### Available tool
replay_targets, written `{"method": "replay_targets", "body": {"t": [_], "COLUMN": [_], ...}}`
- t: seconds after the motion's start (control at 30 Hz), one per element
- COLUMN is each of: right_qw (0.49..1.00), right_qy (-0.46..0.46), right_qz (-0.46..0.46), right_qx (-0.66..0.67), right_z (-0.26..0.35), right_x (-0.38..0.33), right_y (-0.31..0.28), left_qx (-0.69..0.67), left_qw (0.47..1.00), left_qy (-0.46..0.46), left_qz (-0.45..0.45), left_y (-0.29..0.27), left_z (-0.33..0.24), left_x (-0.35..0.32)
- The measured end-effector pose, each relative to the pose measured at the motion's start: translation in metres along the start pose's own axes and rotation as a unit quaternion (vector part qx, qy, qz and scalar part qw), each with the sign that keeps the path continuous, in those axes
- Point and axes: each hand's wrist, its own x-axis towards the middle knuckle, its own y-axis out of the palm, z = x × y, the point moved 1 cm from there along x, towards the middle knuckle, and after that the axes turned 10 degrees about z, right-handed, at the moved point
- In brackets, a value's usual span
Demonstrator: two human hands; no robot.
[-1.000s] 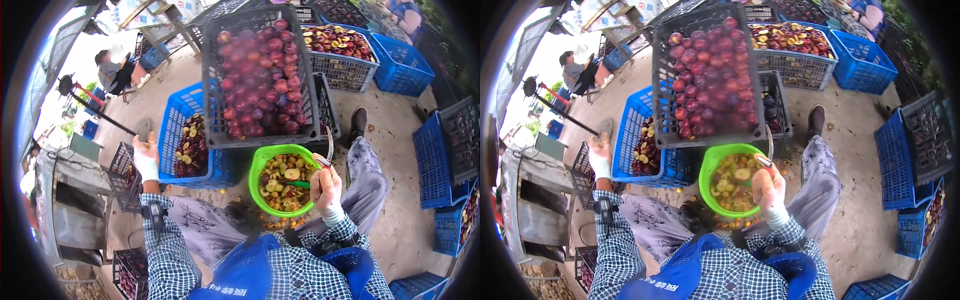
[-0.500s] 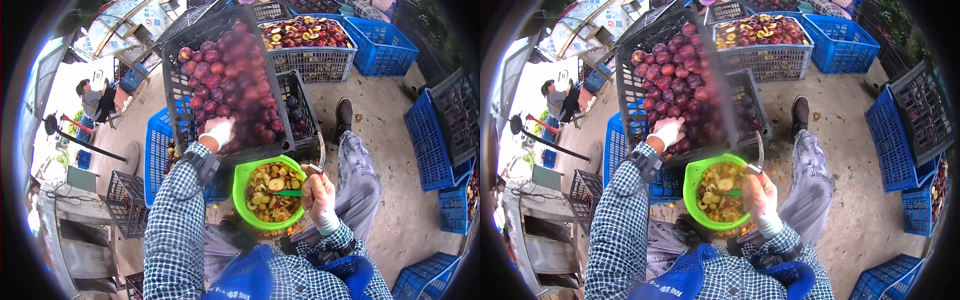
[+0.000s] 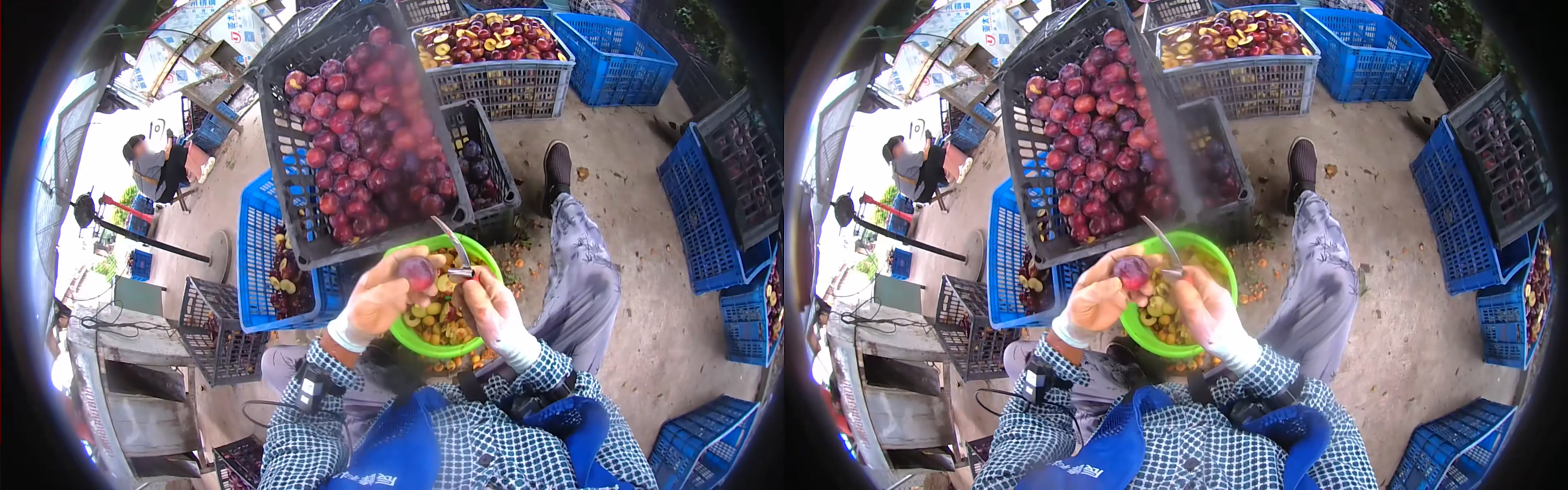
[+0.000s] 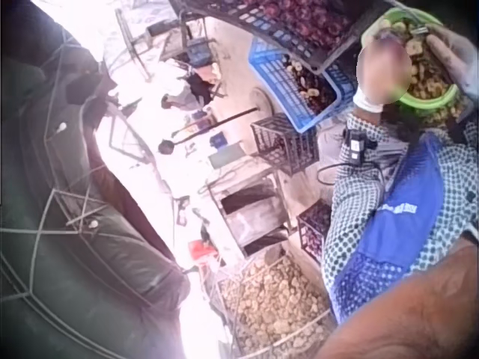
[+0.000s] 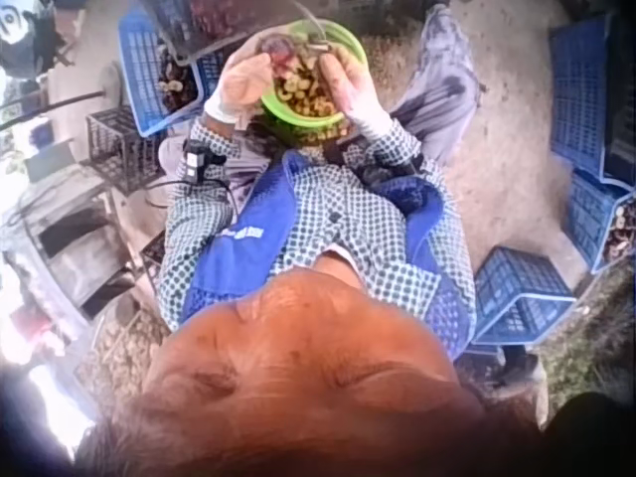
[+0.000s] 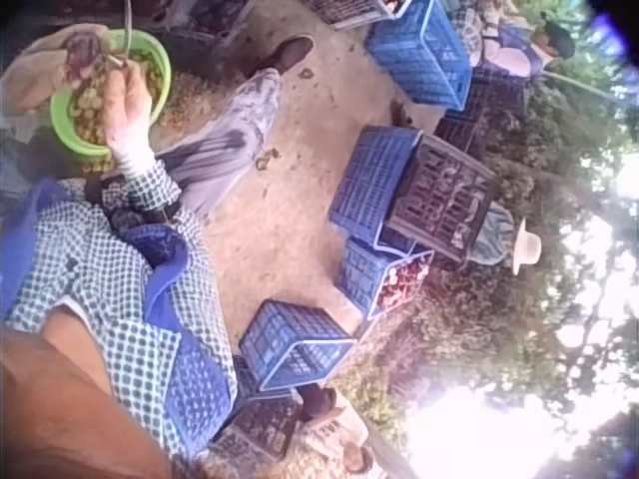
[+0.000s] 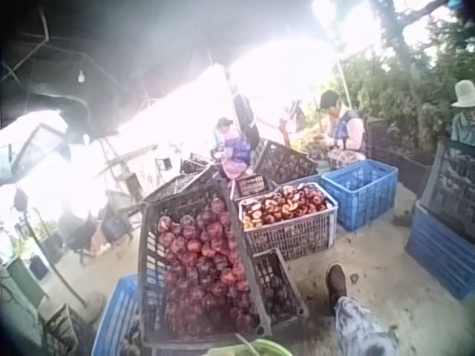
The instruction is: The person is peeling and cutting plums into a bucket.
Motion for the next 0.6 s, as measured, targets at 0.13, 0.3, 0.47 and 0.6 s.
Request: {"method": "replay_targets", "body": {"t": [0.13, 0.3, 0.47, 0.6], "right_qw": [0.989, 0.958, 0.922, 0.923], "right_qy": [-0.059, -0.099, -0.110, -0.099], "right_qz": [0.006, -0.026, -0.033, -0.026], "right_qx": [-0.139, -0.270, -0.370, -0.371], "right_z": [-0.014, 0.002, 0.002, -0.003], "right_x": [-0.001, -0.007, -0.008, -0.007], "right_y": [0.018, 0.029, 0.032, 0.036], "left_qx": [-0.139, -0.176, -0.139, -0.111], "left_qw": [0.990, 0.984, 0.988, 0.991], "left_qy": [0.018, 0.000, 0.004, 0.002], "left_qz": [0.009, -0.004, -0.061, -0.078], "left_y": [-0.012, -0.008, -0.005, -0.001], "left_z": [0.047, 0.059, 0.067, 0.069], "left_x": [-0.014, -0.024, -0.029, -0.031]}}
